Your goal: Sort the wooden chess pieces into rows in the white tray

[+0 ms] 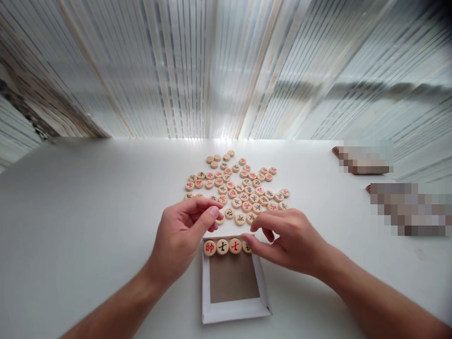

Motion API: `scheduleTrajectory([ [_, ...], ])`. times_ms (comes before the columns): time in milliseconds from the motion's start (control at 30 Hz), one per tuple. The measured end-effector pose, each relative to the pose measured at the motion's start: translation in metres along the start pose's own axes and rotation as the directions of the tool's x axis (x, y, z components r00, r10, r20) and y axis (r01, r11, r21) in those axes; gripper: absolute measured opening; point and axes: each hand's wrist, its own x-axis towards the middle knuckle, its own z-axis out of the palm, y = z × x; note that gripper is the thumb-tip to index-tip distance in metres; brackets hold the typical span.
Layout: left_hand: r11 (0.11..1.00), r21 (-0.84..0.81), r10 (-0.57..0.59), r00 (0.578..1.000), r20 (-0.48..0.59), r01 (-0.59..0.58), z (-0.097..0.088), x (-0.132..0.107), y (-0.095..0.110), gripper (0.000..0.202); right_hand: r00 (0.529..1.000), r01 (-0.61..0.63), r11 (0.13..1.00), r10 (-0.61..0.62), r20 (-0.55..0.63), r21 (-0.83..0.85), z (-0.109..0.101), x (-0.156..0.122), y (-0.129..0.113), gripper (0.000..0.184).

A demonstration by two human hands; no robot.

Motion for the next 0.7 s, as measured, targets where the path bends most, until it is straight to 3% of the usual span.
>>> scheduleTrajectory([
  [200,0.995,0.067,0.073,0.996,-0.057,-0.070,-0.004,0.004,0.007,0.011,0.970,-0.067,0.995,0.082,-0.228,0.076,0.004,0.009,0.019,0.040],
  [433,0.963,0.180,0.242,0.938,-0.249,-0.200,-0.036,0.027,0.005,0.015,0.921,-0.213,0.968,0.243,-0.304,0.130,0.006,0.011,0.041,0.050],
  [533,0.957,0.222,0.251,0.918,-0.306,-0.188,-0.050,0.039,0.002,0.021,0.897,-0.262,0.955,0.294,-0.329,0.140,0.004,0.012,0.051,0.051],
  [700,0.928,0.359,0.189,0.960,-0.209,-0.104,-0.059,0.051,0.006,0.029,0.853,-0.338,0.928,0.372,-0.366,0.156,0.002,0.013,0.063,0.056],
])
